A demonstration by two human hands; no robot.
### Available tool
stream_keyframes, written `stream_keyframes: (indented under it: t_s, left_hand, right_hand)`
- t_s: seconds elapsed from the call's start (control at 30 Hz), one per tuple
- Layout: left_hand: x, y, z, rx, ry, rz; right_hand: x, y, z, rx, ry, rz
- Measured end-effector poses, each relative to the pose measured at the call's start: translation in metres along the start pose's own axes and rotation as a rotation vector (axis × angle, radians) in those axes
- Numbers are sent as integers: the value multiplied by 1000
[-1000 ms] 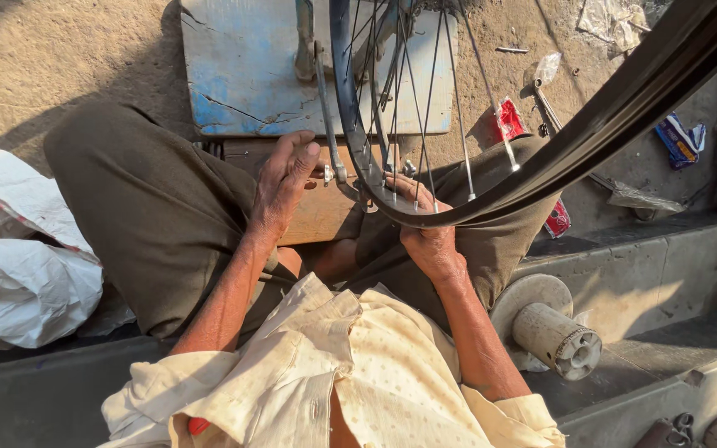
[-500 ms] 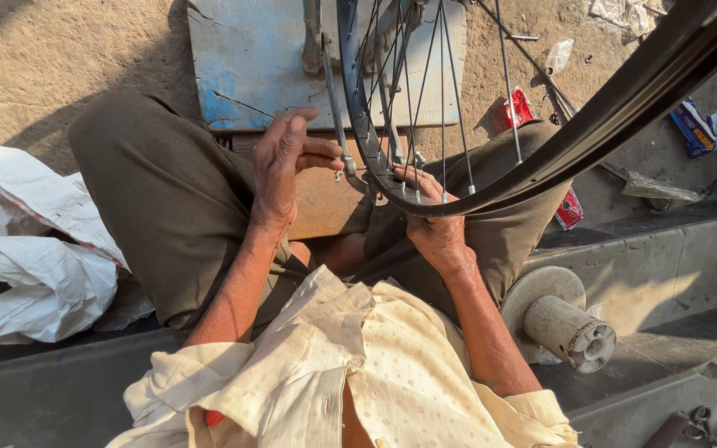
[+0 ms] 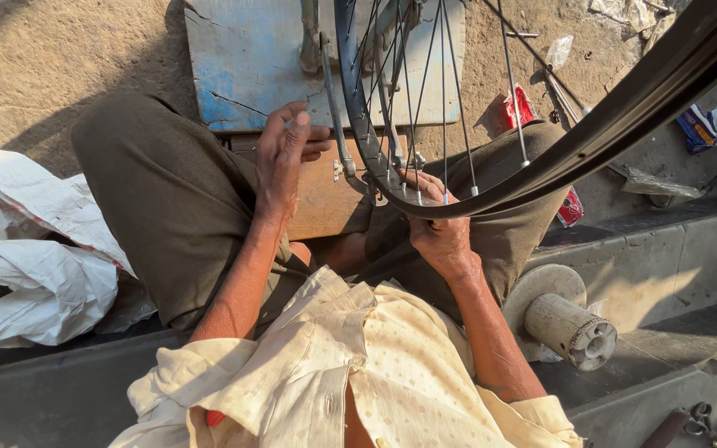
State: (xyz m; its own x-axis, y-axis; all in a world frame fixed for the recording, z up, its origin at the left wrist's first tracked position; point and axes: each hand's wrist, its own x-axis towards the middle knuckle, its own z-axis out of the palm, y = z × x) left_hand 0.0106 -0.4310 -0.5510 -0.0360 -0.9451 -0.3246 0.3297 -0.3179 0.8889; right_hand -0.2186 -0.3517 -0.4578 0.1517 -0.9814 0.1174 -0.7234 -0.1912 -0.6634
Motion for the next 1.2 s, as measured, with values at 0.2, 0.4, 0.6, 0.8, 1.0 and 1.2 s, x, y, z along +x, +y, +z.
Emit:
stream_keyframes:
  t_s: [0.2,0.4,0.6,0.8,1.0,1.2]
  left_hand:
    - [-2,-20,28,362,-24,-114]
    - [13,-38,53,-122,128,-437]
    - [25,-47,67,15,252,-412]
    - [20,-41,66,-30,240,-407]
    - [14,-34,66,-57,267,-315]
    - [13,-35,66,-9,267,-219]
  right_hand:
    - [5,-41,-43,53,75,-77]
    - [23,-89,-105,274,426,-56]
    - [20,-93,-84,167,339,59]
    - [-1,-38,-12,-222,-31,-23]
    - [-17,-19,4,-160,-128,181]
    - [-19,-17,9,-166,-103,78]
